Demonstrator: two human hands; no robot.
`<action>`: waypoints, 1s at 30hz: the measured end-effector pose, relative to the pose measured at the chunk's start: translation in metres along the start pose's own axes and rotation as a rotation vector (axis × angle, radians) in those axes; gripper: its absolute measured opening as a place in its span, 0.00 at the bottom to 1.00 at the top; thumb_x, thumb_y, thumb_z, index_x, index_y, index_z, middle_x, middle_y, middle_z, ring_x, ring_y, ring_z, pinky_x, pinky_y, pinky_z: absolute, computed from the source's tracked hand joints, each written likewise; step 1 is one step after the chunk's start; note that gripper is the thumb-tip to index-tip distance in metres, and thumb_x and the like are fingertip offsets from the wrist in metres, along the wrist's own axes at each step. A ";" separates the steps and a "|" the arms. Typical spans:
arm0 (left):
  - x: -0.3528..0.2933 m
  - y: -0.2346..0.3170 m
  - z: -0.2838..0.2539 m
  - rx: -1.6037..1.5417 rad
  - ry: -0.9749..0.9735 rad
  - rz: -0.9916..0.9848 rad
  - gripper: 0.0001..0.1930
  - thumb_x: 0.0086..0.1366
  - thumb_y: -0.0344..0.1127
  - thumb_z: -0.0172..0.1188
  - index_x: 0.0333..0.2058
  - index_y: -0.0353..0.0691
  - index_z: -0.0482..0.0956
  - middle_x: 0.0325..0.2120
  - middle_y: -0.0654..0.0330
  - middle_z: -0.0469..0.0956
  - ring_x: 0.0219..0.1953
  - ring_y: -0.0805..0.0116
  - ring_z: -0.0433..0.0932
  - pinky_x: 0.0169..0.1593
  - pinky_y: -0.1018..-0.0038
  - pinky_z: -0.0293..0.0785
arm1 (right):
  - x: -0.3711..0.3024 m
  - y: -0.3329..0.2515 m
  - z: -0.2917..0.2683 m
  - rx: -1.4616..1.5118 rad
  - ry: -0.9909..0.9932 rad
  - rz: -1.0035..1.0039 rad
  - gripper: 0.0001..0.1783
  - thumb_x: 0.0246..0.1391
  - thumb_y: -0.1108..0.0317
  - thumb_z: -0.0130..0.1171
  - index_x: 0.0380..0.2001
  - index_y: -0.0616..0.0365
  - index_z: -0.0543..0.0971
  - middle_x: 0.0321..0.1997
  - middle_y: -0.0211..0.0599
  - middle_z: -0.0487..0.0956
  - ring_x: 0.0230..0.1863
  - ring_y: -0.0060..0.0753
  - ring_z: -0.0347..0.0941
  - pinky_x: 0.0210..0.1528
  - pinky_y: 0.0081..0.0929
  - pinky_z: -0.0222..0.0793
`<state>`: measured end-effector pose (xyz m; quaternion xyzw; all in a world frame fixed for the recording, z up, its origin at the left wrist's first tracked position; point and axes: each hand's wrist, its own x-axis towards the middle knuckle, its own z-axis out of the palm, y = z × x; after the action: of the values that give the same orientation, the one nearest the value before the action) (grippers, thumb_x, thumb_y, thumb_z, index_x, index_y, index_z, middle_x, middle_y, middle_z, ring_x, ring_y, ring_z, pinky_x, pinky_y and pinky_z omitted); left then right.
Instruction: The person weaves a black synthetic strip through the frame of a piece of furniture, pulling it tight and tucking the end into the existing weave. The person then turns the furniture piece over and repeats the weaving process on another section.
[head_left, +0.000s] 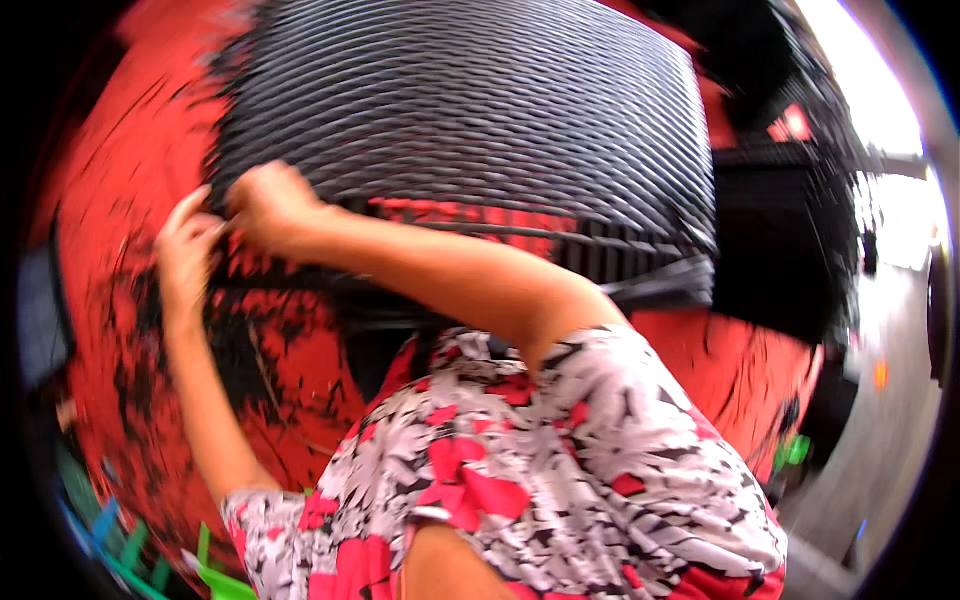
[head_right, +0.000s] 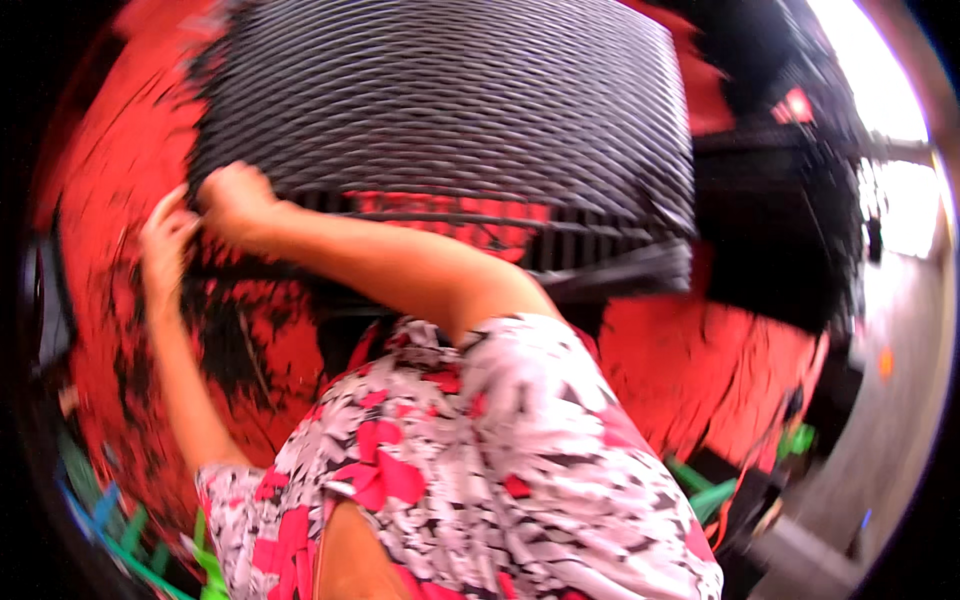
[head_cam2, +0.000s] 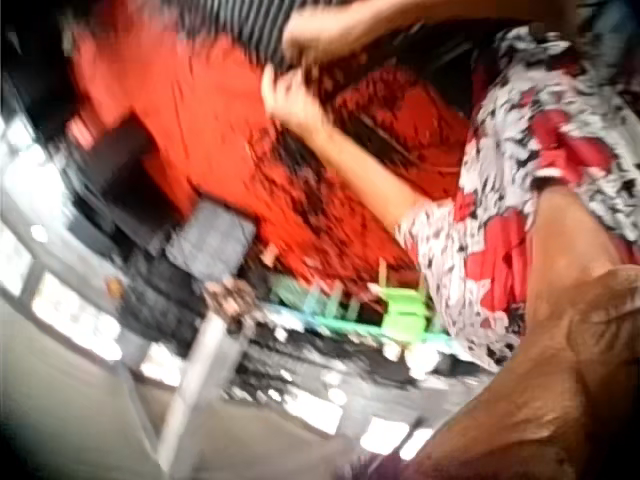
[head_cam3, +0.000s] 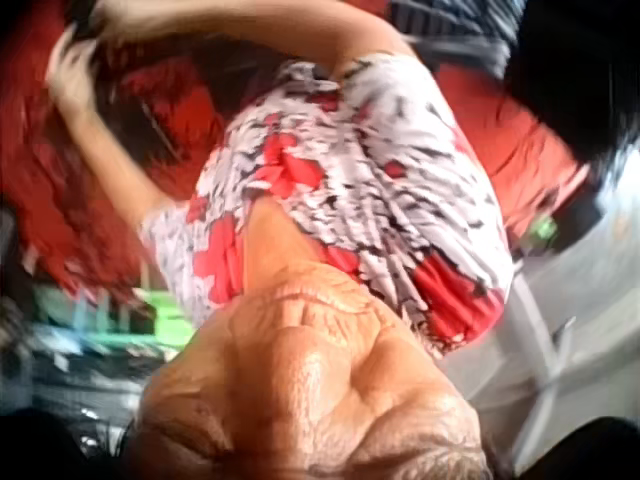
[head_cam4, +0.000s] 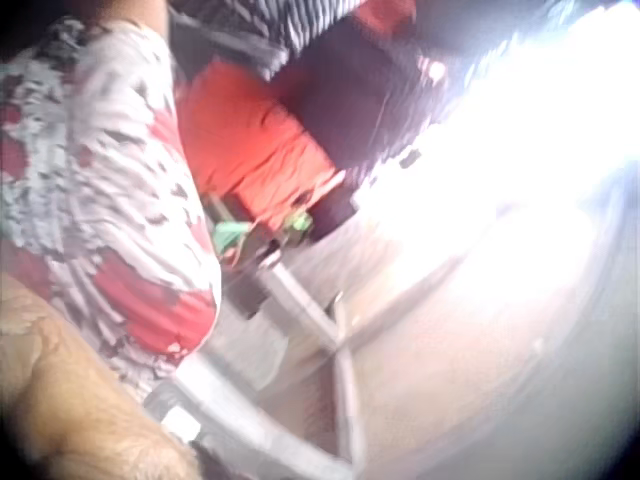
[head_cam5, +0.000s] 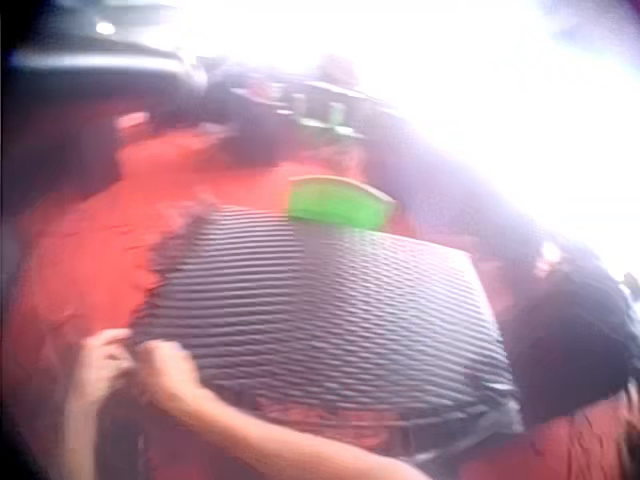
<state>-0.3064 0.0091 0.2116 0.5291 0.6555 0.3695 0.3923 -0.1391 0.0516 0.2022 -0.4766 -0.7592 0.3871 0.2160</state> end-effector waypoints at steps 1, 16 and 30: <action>0.003 -0.004 0.002 -0.035 0.018 -0.088 0.24 0.57 0.22 0.59 0.55 0.38 0.72 0.21 0.70 0.73 0.17 0.85 0.66 0.19 0.86 0.60 | -0.006 0.001 -0.006 0.036 0.026 -0.032 0.07 0.39 0.67 0.61 0.25 0.54 0.83 0.26 0.47 0.80 0.33 0.49 0.79 0.37 0.40 0.74; -0.004 -0.067 -0.033 -0.460 0.065 -0.140 0.18 0.61 0.24 0.61 0.51 0.33 0.74 0.33 0.64 0.79 0.26 0.85 0.73 0.25 0.90 0.66 | -0.324 0.157 -0.360 -0.851 0.629 0.365 0.28 0.44 0.80 0.54 0.52 0.48 0.75 0.56 0.43 0.72 0.56 0.46 0.69 0.58 0.37 0.66; 0.021 -0.093 -0.076 -0.447 0.004 -0.271 0.12 0.61 0.28 0.62 0.44 0.36 0.78 0.31 0.58 0.81 0.22 0.80 0.75 0.17 0.88 0.64 | -0.354 0.174 -0.446 -0.799 0.524 0.403 0.09 0.52 0.72 0.52 0.36 0.62 0.75 0.19 0.36 0.72 0.19 0.24 0.68 0.25 0.28 0.68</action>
<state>-0.4154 0.0092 0.1574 0.3357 0.6234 0.4502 0.5441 0.4287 -0.0505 0.3495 -0.7395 -0.6614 -0.0315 0.1209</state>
